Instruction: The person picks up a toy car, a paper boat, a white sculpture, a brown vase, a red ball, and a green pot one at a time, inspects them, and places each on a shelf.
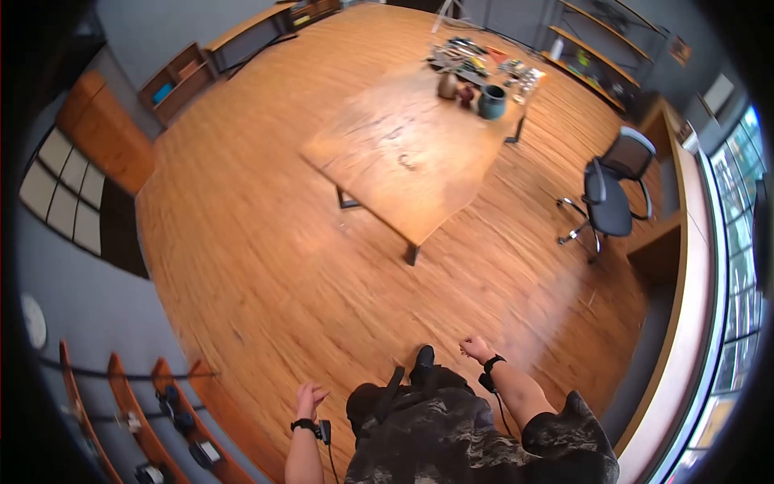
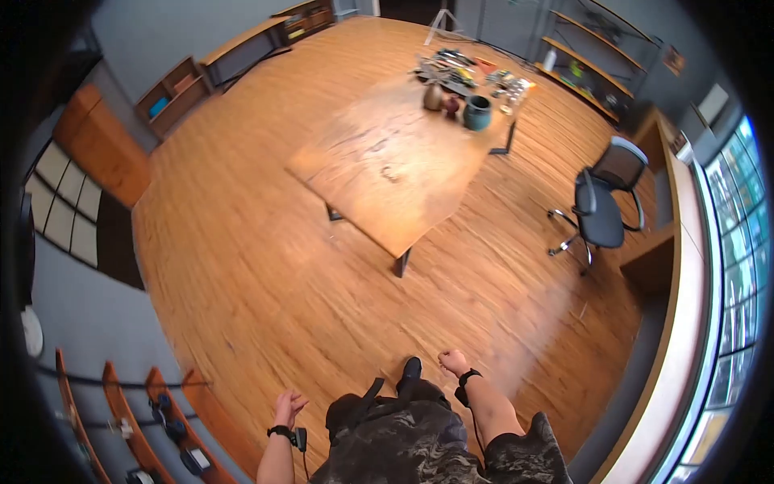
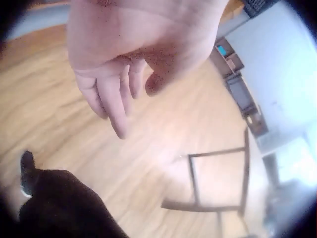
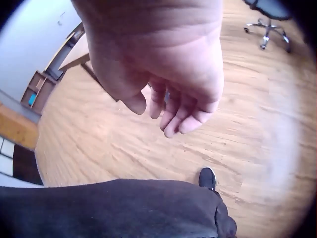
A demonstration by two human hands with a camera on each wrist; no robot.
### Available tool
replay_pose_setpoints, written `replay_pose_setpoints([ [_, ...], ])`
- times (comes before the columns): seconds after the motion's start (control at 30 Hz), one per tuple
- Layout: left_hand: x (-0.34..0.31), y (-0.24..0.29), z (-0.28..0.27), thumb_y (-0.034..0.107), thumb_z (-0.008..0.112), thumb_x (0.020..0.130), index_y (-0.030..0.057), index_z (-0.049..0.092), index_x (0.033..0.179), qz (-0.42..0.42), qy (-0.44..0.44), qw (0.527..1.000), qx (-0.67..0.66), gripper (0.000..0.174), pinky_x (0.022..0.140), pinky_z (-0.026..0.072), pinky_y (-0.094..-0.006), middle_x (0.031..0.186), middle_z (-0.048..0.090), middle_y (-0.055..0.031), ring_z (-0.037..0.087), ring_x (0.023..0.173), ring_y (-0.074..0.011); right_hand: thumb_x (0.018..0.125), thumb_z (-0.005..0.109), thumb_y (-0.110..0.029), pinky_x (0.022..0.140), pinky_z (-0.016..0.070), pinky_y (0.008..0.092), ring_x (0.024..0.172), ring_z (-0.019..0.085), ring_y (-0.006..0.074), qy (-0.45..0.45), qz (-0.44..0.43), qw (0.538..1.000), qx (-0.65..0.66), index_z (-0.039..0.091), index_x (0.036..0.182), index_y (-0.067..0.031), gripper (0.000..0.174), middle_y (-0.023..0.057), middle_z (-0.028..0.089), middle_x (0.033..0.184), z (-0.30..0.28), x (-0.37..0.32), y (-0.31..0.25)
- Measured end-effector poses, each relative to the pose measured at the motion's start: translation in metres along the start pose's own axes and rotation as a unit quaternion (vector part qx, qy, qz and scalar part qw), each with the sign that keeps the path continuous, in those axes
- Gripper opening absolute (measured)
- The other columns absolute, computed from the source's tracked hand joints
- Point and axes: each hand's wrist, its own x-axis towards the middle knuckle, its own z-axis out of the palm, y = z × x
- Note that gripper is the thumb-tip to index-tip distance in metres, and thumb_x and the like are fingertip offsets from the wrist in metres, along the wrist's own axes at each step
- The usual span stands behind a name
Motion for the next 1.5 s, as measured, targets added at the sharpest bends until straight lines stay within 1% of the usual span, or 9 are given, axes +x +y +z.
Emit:
replay_pose_setpoints([
  [0.07, 0.013, 0.054, 0.074, 0.028, 0.049, 0.099, 0.0044, 0.046, 0.130, -0.005, -0.062, 0.996, 0.059, 0.040, 0.077, 0.0510, -0.0353, 0.120, 0.060, -0.0147, 0.069, 0.096, -0.0329, 0.084, 0.060, -0.022, 0.057, 0.0522, 0.0280, 0.065, 0.067, 0.0151, 0.031, 0.025, 0.998, 0.041, 0.070, 0.088, -0.0016, 0.023, 0.0070, 0.068, 0.074, -0.033, 0.002, 0.000],
  [0.17, 0.028, 0.108, 0.156, 0.028, 0.050, 0.099, 0.0048, 0.046, 0.132, 0.042, -0.188, 0.978, 0.076, 0.040, 0.081, 0.0500, -0.0349, 0.122, 0.060, -0.0156, 0.069, 0.096, -0.0328, 0.087, 0.058, -0.017, 0.052, 0.0505, 0.0272, 0.063, 0.065, 0.0148, 0.088, 0.054, 0.992, 0.072, 0.067, 0.088, -0.0018, 0.017, 0.0069, 0.066, 0.075, -0.061, -0.004, 0.019],
  [0.27, 0.052, 0.140, 0.208, 0.027, 0.050, 0.099, 0.0050, 0.048, 0.129, 0.040, -0.238, 0.962, 0.124, 0.037, 0.082, 0.0504, -0.0351, 0.121, 0.060, -0.0159, 0.069, 0.098, -0.0328, 0.087, 0.057, -0.016, 0.051, 0.0499, 0.0275, 0.063, 0.064, 0.0148, 0.139, 0.112, 0.976, 0.121, 0.066, 0.088, -0.0031, 0.016, 0.0065, 0.066, 0.078, -0.073, -0.013, 0.035],
  [0.5, 0.132, 0.166, 0.262, 0.026, 0.054, 0.097, 0.0069, 0.051, 0.123, -0.029, -0.217, 0.968, 0.122, 0.032, 0.080, 0.0511, -0.0348, 0.116, 0.062, -0.0142, 0.069, 0.095, -0.0300, 0.089, 0.059, -0.020, 0.055, 0.0517, 0.0274, 0.068, 0.067, 0.0145, 0.178, 0.180, 0.946, 0.200, 0.069, 0.089, -0.0033, 0.020, 0.0055, 0.067, 0.076, -0.072, -0.049, 0.038],
  [0.6, 0.157, 0.174, 0.280, 0.028, 0.055, 0.096, 0.0088, 0.052, 0.121, -0.058, -0.227, 0.963, 0.132, 0.031, 0.080, 0.0511, -0.0341, 0.113, 0.063, -0.0121, 0.069, 0.095, -0.0283, 0.090, 0.060, -0.020, 0.056, 0.0513, 0.0275, 0.068, 0.066, 0.0136, 0.194, 0.156, 0.938, 0.240, 0.069, 0.091, -0.0040, 0.019, 0.0051, 0.067, 0.076, -0.076, -0.072, 0.016],
  [0.77, 0.189, 0.198, 0.333, 0.027, 0.054, 0.098, 0.0104, 0.057, 0.120, -0.057, -0.293, 0.937, 0.179, 0.028, 0.078, 0.0511, -0.0308, 0.111, 0.067, -0.0080, 0.067, 0.092, -0.0182, 0.088, 0.062, -0.021, 0.067, 0.0538, 0.0282, 0.075, 0.069, 0.0163, 0.228, 0.156, 0.946, 0.171, 0.068, 0.104, 0.0016, 0.029, 0.0094, 0.070, 0.086, -0.091, -0.081, -0.014],
  [1.0, 0.196, 0.241, 0.437, 0.023, 0.052, 0.099, 0.0094, 0.057, 0.120, -0.025, -0.350, 0.917, 0.188, 0.026, 0.080, 0.0512, -0.0287, 0.111, 0.067, -0.0083, 0.066, 0.095, -0.0172, 0.089, 0.064, -0.024, 0.069, 0.0540, 0.0289, 0.080, 0.069, 0.0154, 0.211, 0.128, 0.968, 0.048, 0.068, 0.103, 0.0003, 0.028, 0.0096, 0.070, 0.086, -0.131, -0.051, -0.068],
  [1.2, 0.181, 0.243, 0.513, 0.021, 0.052, 0.099, 0.0078, 0.058, 0.115, -0.032, -0.362, 0.910, 0.199, 0.021, 0.080, 0.0514, -0.0281, 0.110, 0.067, -0.0091, 0.067, 0.095, -0.0181, 0.087, 0.064, -0.029, 0.078, 0.0548, 0.0340, 0.088, 0.070, 0.0242, 0.211, -0.007, 0.975, -0.069, 0.068, 0.107, -0.0032, 0.033, 0.0148, 0.072, 0.093, -0.189, -0.001, -0.106],
  [1.5, 0.140, 0.252, 0.626, 0.021, 0.053, 0.098, 0.0067, 0.057, 0.112, -0.024, -0.265, 0.950, 0.162, 0.020, 0.085, 0.0518, -0.0330, 0.111, 0.066, -0.0111, 0.066, 0.100, -0.0227, 0.086, 0.061, -0.034, 0.081, 0.0543, 0.0398, 0.091, 0.068, 0.0309, 0.130, -0.053, 0.975, -0.170, 0.068, 0.106, -0.0076, 0.033, 0.0148, 0.071, 0.095, -0.341, 0.115, -0.126],
])
